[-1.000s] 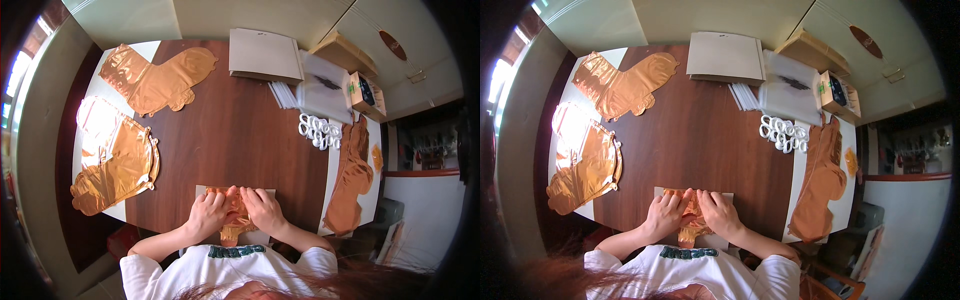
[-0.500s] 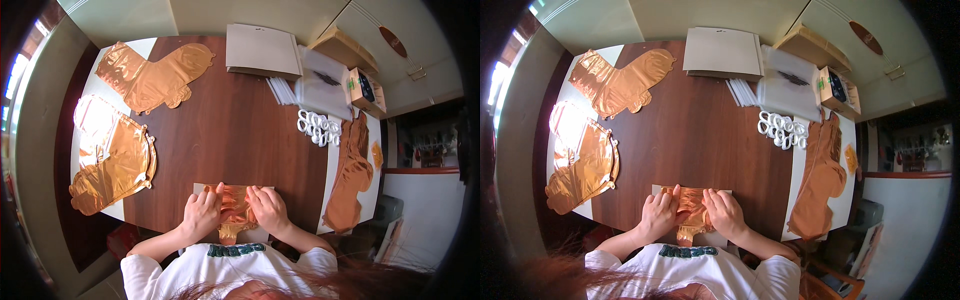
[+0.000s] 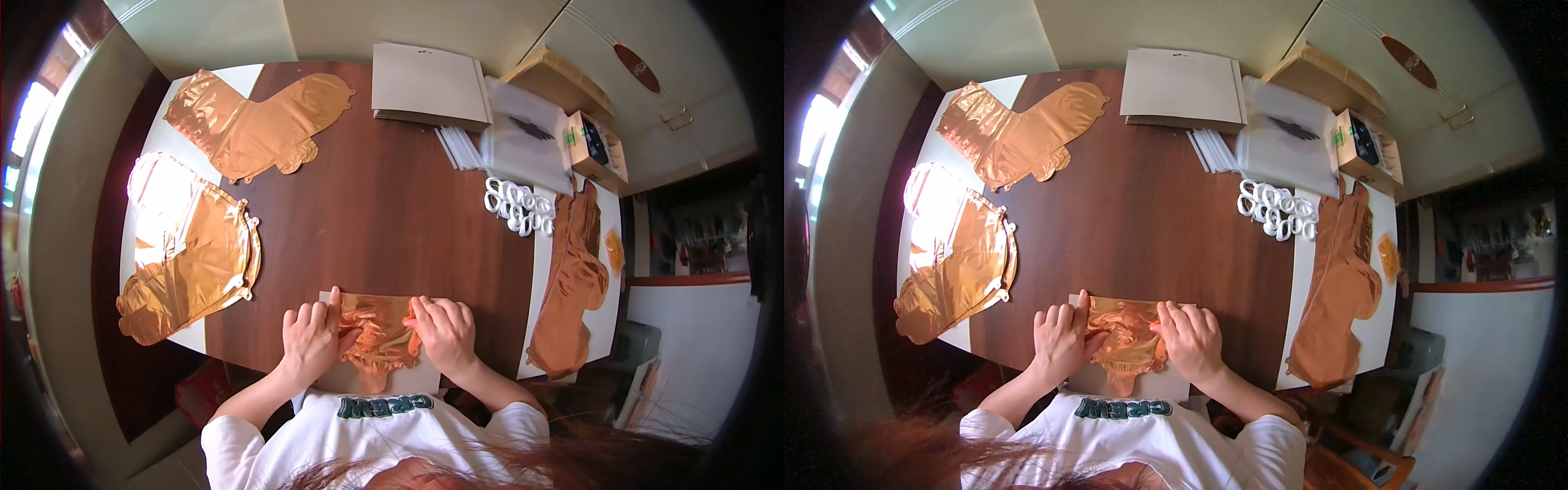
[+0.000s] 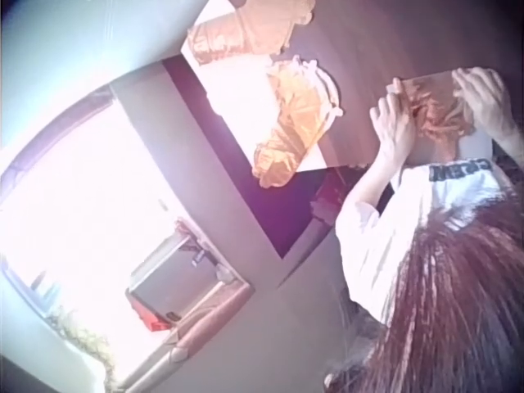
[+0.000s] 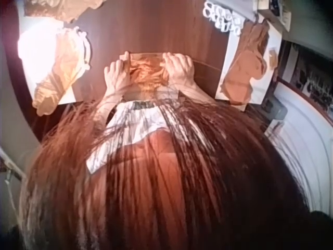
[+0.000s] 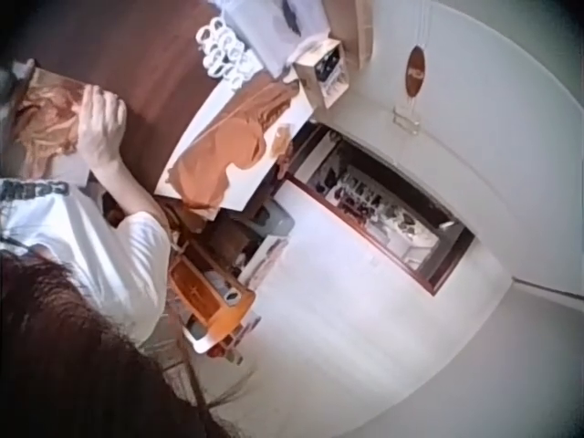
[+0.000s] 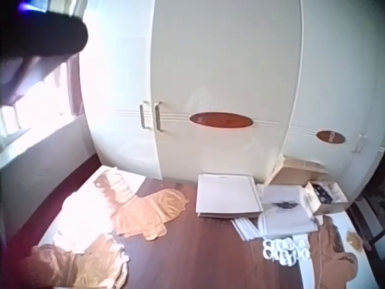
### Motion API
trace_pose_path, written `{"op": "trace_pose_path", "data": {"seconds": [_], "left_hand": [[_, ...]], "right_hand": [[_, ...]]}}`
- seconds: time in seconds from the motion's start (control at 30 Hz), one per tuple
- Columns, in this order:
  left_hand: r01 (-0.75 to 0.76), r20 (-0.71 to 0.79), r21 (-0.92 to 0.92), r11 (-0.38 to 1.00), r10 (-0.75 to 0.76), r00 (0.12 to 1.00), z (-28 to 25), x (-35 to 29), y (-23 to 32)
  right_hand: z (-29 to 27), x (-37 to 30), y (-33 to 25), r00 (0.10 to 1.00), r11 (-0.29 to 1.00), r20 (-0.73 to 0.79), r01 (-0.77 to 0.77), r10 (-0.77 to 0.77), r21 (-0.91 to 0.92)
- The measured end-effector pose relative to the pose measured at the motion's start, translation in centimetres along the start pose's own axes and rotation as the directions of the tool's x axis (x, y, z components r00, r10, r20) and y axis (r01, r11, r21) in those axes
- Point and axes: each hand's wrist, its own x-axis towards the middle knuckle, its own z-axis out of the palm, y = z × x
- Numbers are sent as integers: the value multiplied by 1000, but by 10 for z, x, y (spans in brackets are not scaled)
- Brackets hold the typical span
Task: Folding gold-colored foil balloons and placing them into individual plastic sleeves for retail packaging.
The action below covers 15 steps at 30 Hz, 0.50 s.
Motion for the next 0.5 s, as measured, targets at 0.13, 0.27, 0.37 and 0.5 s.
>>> {"op": "trace_pose_path", "data": {"seconds": [0.13, 0.27, 0.37, 0.5], "left_hand": [[-10, -26, -14, 1000, 10, 1000, -4, 2, 1], [-10, -44, -31, 999, 9, 999, -4, -1, 0], [-39, -96, -87, 995, 31, 995, -11, 1, -6], [-317, -275, -583, 749, 185, 943, -61, 5, -8]], "right_hand": [[0, -3, 1, 1000, 998, -15, -5, 5, -59], [-1, -6, 0, 1000, 998, 0, 9, -9, -60], [-1, -7, 0, 999, 994, 7, 40, -40, -100], [6, -9, 0, 998, 992, -6, 60, -61, -108]]}}
